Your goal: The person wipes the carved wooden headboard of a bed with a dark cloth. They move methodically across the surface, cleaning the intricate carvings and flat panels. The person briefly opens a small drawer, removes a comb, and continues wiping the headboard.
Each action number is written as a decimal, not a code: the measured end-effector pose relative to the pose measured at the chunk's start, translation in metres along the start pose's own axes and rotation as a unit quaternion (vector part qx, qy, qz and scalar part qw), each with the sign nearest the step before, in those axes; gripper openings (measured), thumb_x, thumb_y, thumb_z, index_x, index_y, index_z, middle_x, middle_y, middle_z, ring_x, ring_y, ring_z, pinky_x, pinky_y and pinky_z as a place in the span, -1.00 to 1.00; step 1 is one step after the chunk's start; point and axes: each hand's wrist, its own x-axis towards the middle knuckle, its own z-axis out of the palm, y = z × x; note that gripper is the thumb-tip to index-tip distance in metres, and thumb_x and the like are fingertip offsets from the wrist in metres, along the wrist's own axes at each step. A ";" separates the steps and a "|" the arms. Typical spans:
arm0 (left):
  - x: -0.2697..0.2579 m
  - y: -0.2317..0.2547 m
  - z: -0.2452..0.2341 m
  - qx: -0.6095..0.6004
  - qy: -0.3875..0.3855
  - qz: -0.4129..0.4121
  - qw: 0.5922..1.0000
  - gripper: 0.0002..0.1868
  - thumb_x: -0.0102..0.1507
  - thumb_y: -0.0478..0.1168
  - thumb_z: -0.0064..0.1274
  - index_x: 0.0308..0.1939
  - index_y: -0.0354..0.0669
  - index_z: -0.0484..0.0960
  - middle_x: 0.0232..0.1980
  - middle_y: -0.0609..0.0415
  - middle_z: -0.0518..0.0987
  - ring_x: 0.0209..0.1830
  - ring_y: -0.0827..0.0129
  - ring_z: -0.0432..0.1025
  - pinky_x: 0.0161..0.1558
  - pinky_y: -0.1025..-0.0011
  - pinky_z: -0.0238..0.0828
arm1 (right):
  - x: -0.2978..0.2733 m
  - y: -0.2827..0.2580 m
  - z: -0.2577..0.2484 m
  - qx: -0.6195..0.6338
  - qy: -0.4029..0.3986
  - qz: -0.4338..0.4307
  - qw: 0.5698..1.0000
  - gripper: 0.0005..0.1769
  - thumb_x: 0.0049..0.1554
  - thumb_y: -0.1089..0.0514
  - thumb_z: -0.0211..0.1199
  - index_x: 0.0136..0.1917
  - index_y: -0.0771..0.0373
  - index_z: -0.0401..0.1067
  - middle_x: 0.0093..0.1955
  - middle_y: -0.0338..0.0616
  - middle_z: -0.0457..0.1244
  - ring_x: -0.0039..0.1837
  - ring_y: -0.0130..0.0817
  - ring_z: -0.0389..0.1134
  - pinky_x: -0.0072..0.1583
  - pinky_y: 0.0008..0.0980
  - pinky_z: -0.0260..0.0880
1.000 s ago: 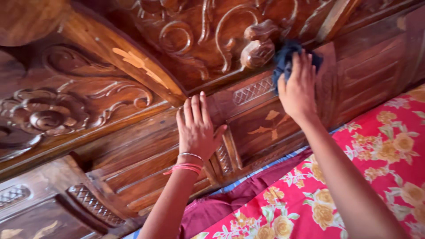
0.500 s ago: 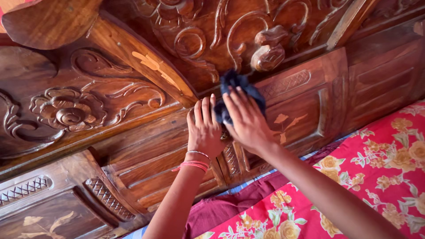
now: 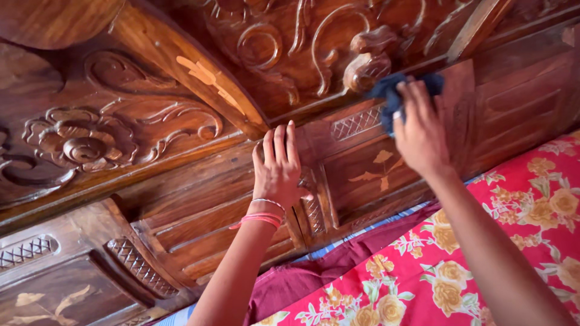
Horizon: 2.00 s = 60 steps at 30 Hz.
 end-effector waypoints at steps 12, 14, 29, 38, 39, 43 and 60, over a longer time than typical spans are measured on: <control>-0.004 0.002 -0.005 -0.032 0.000 -0.018 0.999 0.65 -0.49 0.19 0.57 0.52 -0.32 0.00 0.46 -0.17 0.24 0.46 -0.05 0.15 0.36 -0.02 0.13 | -0.017 -0.063 0.020 -0.036 0.007 -0.035 0.999 -0.32 0.35 0.07 0.11 0.61 0.43 0.07 0.67 0.22 -0.04 0.67 0.16 -0.02 0.60 0.22 -0.10; -0.004 0.003 -0.005 -0.032 0.002 -0.020 0.999 0.63 -0.48 0.17 0.58 0.52 -0.32 0.00 0.46 -0.18 0.24 0.46 -0.06 0.14 0.36 -0.01 0.13 | -0.022 -0.086 0.017 -0.029 -0.014 -0.076 0.997 -0.31 0.27 0.10 0.15 0.58 0.40 0.11 0.63 0.19 -0.01 0.64 0.13 0.00 0.56 0.21 -0.07; -0.005 0.007 -0.007 -0.050 0.006 -0.033 0.998 0.61 -0.48 0.11 0.60 0.51 -0.32 0.02 0.47 -0.17 0.23 0.47 -0.06 0.12 0.37 -0.03 0.12 | -0.003 -0.072 0.016 -0.052 -0.044 -0.199 0.978 -0.33 0.14 0.38 0.18 0.51 0.15 0.30 0.62 -0.12 0.15 0.64 -0.15 0.12 0.64 0.05 -0.04; -0.006 0.005 -0.010 -0.047 -0.003 -0.035 0.998 0.62 -0.47 0.13 0.59 0.52 -0.30 0.00 0.47 -0.14 0.23 0.47 -0.03 0.13 0.36 -0.01 0.13 | -0.004 0.012 -0.007 -0.012 -0.025 0.101 0.995 -0.39 0.40 0.10 -0.09 0.63 0.40 0.05 0.68 0.20 -0.04 0.66 0.09 -0.04 0.58 0.14 -0.11; -0.005 0.004 -0.011 -0.046 -0.005 -0.035 0.998 0.62 -0.47 0.13 0.59 0.52 -0.30 0.00 0.47 -0.14 0.23 0.47 -0.03 0.13 0.36 -0.01 0.13 | -0.004 0.012 -0.006 -0.003 -0.030 0.132 0.991 -0.37 0.37 0.07 -0.12 0.61 0.39 0.04 0.68 0.18 -0.05 0.66 0.09 -0.06 0.56 0.15 -0.14; -0.005 0.005 -0.010 -0.049 0.007 -0.032 0.998 0.62 -0.48 0.12 0.60 0.52 -0.30 0.00 0.47 -0.17 0.22 0.47 -0.04 0.13 0.37 0.00 0.12 | 0.001 -0.004 0.009 -0.045 -0.036 0.105 0.993 -0.34 0.45 0.02 -0.13 0.63 0.51 -0.02 0.70 0.27 -0.17 0.69 0.15 -0.15 0.60 0.19 -0.26; -0.007 0.007 0.013 0.019 0.039 -0.032 0.999 0.43 -0.33 0.04 0.55 0.50 -0.31 0.10 0.49 -0.14 0.23 0.51 -0.02 0.13 0.37 0.02 0.14 | -0.011 -0.133 0.005 -0.067 -0.200 -0.229 0.950 -0.40 0.17 0.12 0.12 0.45 0.25 0.17 0.70 0.01 -0.11 0.70 -0.07 -0.05 0.60 0.18 -0.16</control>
